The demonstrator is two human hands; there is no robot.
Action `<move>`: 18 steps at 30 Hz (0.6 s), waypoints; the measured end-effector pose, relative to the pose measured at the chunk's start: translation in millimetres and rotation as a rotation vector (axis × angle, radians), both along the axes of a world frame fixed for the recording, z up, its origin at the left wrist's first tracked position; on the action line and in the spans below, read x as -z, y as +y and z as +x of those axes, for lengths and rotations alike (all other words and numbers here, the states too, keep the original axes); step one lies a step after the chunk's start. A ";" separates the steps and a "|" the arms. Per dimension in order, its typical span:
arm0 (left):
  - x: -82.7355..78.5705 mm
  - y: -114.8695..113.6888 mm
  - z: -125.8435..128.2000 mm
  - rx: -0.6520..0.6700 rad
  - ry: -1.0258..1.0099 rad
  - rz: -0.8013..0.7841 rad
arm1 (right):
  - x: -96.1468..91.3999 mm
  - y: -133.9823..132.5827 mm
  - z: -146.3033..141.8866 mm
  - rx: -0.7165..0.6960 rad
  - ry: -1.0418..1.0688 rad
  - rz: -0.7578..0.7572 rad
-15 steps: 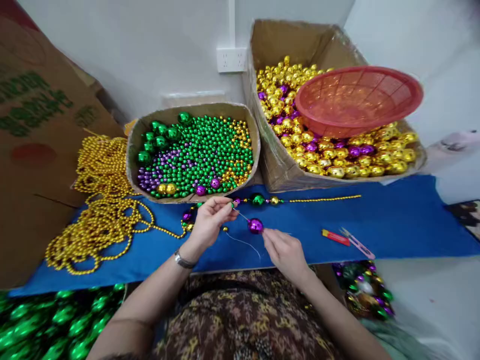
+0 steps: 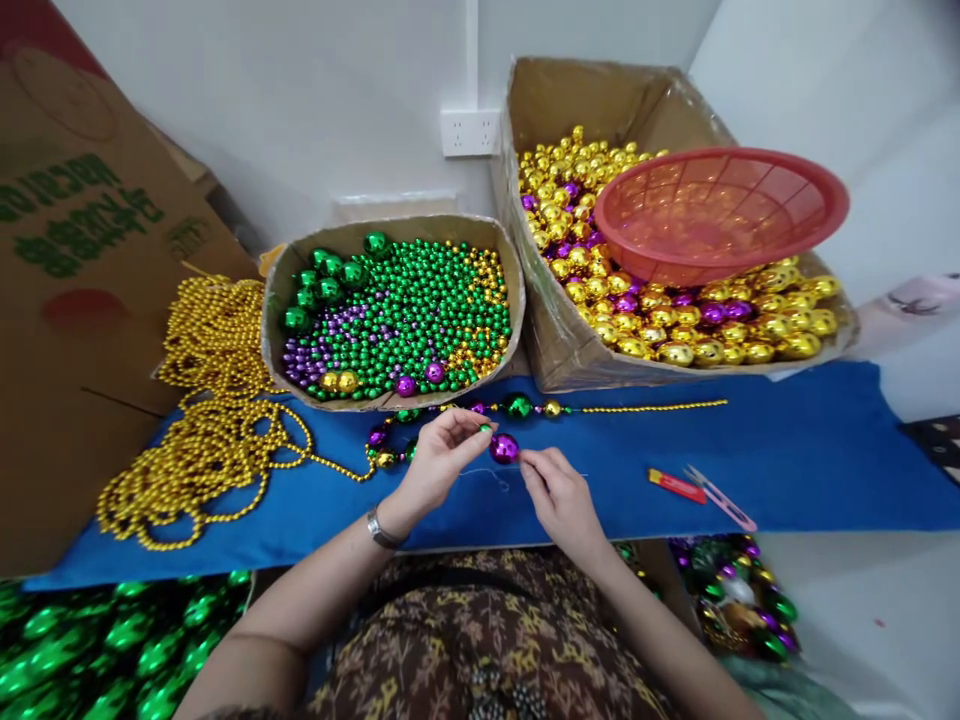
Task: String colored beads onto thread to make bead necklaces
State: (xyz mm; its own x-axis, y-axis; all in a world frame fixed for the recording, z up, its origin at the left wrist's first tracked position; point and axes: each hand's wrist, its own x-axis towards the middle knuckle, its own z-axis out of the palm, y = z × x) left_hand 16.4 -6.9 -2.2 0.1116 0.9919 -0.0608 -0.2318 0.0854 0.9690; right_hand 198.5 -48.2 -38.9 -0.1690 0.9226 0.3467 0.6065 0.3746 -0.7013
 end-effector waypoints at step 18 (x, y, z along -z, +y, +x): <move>-28.1 144.0 -35.8 0.190 1.478 0.436 | -0.6 3.2 12.3 0.078 0.129 -0.079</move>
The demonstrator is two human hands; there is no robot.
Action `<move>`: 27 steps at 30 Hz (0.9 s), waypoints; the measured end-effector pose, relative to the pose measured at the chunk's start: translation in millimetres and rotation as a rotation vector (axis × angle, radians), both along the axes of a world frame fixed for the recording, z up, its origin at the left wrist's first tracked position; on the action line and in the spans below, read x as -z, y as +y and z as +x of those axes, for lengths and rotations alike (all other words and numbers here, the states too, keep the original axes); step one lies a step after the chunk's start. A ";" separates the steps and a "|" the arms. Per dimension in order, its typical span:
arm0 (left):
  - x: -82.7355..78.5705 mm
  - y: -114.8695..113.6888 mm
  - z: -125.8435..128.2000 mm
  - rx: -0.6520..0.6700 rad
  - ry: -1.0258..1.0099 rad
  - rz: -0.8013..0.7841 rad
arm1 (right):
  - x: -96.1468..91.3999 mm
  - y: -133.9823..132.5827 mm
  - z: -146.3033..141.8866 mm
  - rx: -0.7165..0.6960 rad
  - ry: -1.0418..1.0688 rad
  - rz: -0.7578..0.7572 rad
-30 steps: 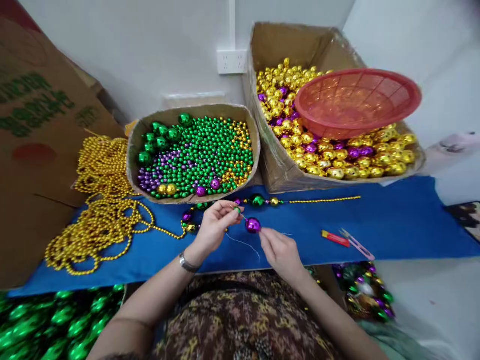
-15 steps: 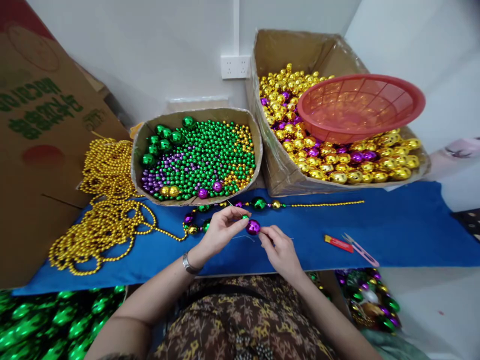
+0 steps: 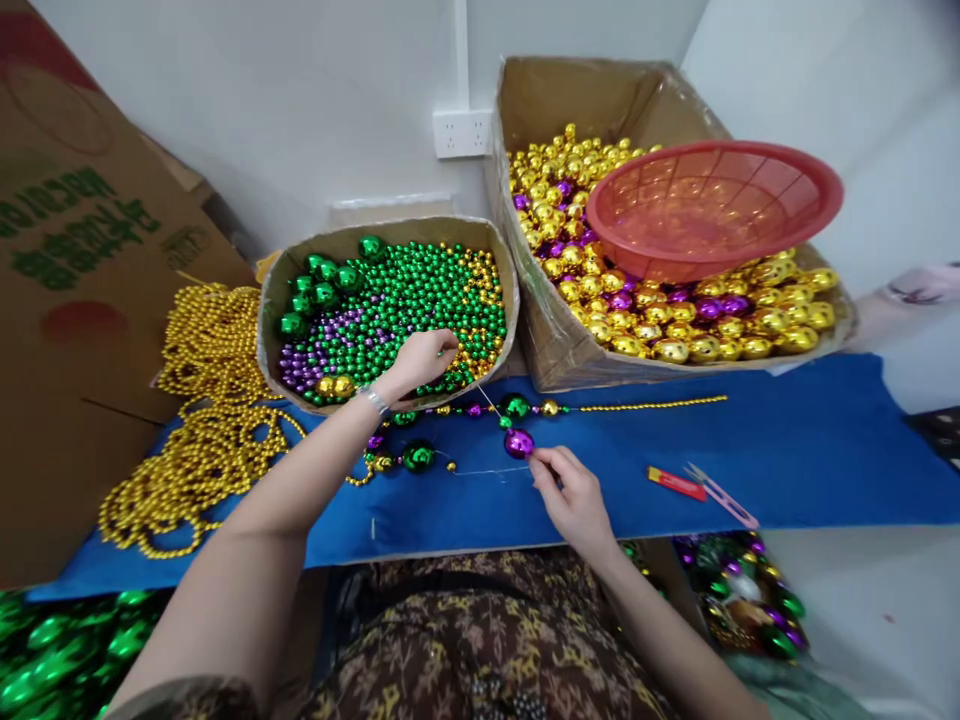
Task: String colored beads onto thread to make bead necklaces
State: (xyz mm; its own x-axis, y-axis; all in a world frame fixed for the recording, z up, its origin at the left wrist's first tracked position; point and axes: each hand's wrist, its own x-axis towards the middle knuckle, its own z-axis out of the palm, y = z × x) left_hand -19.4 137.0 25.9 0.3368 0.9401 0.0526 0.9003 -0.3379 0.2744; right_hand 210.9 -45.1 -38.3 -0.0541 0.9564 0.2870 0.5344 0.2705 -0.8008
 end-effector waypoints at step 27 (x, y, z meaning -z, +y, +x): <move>14.7 45.4 9.8 0.052 0.063 -0.123 | -1.0 0.3 4.0 0.047 -0.030 0.007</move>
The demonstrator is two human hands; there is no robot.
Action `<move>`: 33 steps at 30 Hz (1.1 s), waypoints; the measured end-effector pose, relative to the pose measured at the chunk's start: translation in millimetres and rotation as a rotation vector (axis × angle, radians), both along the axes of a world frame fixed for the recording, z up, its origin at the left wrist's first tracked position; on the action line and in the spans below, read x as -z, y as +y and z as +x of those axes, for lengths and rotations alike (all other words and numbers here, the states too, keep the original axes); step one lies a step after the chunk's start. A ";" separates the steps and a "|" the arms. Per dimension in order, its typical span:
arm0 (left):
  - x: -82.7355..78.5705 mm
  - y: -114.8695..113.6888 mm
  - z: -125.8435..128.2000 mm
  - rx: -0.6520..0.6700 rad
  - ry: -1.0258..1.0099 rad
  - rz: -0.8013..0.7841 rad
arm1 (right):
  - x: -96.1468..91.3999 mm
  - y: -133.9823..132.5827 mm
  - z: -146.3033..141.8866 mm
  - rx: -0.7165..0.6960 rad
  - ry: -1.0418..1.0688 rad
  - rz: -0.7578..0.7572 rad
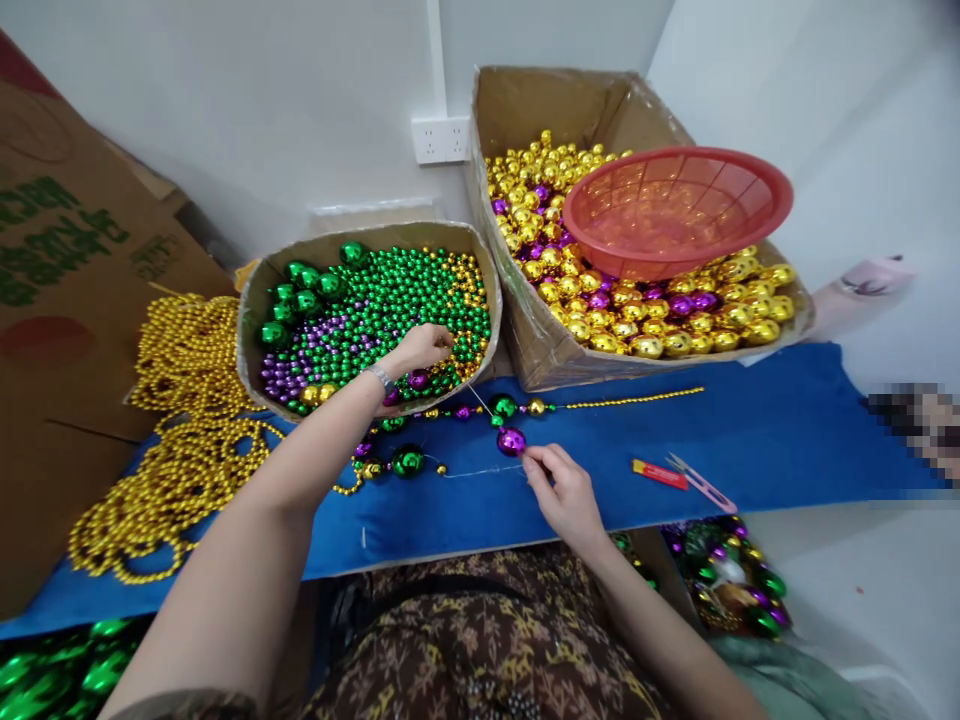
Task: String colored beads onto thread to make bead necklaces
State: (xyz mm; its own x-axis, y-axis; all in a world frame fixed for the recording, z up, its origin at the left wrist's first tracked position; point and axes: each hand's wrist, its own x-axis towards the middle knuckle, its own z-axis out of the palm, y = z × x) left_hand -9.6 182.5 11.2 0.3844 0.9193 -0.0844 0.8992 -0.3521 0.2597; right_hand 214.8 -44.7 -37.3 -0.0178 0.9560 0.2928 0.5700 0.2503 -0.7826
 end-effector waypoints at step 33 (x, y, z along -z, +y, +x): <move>0.9 -10.8 -5.4 0.048 0.369 -0.055 | 3.4 1.0 -3.1 -0.025 -0.008 -0.002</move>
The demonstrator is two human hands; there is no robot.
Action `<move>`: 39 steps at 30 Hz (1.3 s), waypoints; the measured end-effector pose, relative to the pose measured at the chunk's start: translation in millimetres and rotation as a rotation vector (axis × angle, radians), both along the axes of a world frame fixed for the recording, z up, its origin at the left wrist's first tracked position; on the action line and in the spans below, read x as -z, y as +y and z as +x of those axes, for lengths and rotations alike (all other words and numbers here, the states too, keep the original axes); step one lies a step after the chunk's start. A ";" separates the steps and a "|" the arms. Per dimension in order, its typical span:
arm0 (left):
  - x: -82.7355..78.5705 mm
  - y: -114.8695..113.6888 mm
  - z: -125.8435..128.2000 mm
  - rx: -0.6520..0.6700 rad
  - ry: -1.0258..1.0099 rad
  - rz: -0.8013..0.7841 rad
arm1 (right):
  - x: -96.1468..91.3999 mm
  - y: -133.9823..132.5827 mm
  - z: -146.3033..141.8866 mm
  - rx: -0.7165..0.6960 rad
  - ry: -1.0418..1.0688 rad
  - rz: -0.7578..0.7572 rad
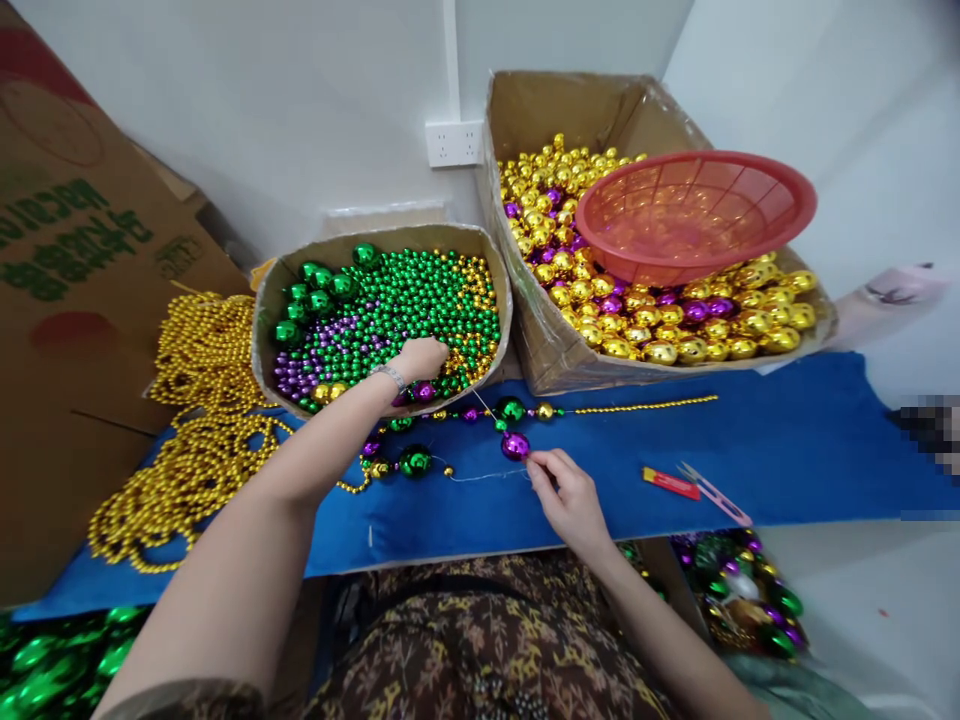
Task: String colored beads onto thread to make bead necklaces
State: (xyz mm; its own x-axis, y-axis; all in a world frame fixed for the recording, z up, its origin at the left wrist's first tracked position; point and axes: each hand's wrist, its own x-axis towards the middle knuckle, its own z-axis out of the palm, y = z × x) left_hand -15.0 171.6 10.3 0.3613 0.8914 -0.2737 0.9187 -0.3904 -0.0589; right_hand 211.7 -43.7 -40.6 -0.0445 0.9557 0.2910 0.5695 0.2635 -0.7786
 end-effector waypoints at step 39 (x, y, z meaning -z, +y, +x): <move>-5.5 -109.8 0.6 -0.549 -2.052 -0.786 | -8.2 -6.7 -8.2 -0.044 0.021 0.078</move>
